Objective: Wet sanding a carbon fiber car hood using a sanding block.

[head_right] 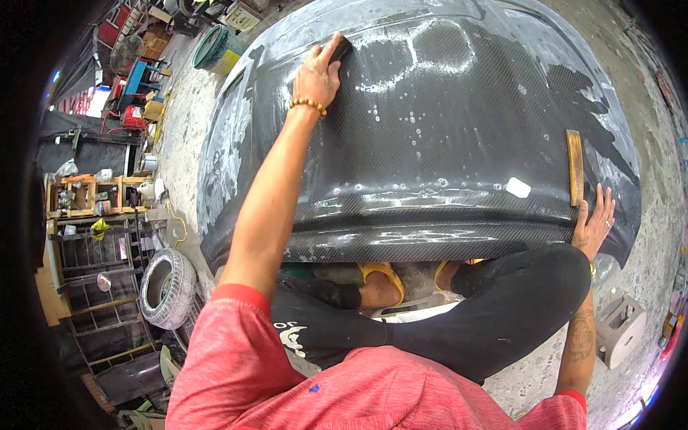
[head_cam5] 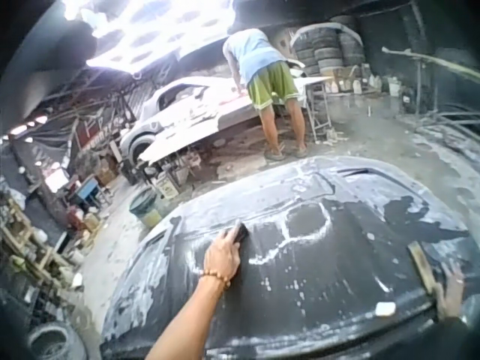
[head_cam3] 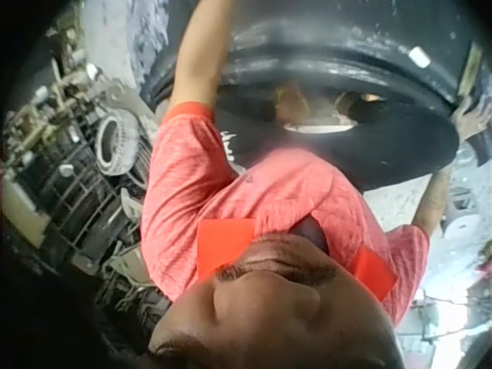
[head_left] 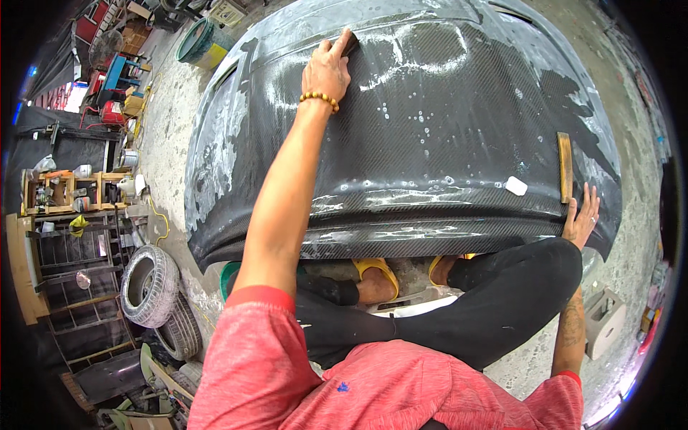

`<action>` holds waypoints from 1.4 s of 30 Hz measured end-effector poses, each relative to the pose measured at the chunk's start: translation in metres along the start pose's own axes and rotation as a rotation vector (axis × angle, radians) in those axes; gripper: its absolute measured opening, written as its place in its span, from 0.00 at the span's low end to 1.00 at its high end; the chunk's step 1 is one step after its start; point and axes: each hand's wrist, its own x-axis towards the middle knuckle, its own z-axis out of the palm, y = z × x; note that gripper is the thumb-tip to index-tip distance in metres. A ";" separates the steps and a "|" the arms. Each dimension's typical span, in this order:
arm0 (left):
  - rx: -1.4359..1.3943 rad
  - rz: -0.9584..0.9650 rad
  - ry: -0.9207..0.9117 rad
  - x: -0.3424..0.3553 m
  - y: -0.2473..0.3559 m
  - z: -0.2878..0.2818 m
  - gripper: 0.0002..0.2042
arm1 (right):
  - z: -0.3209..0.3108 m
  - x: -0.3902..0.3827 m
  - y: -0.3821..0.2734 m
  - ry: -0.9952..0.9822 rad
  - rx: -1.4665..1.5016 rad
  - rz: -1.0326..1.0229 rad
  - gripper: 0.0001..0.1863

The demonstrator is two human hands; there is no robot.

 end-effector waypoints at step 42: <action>-0.033 0.252 -0.208 -0.056 0.032 -0.019 0.31 | -0.003 0.006 -0.005 0.010 -0.014 -0.062 0.29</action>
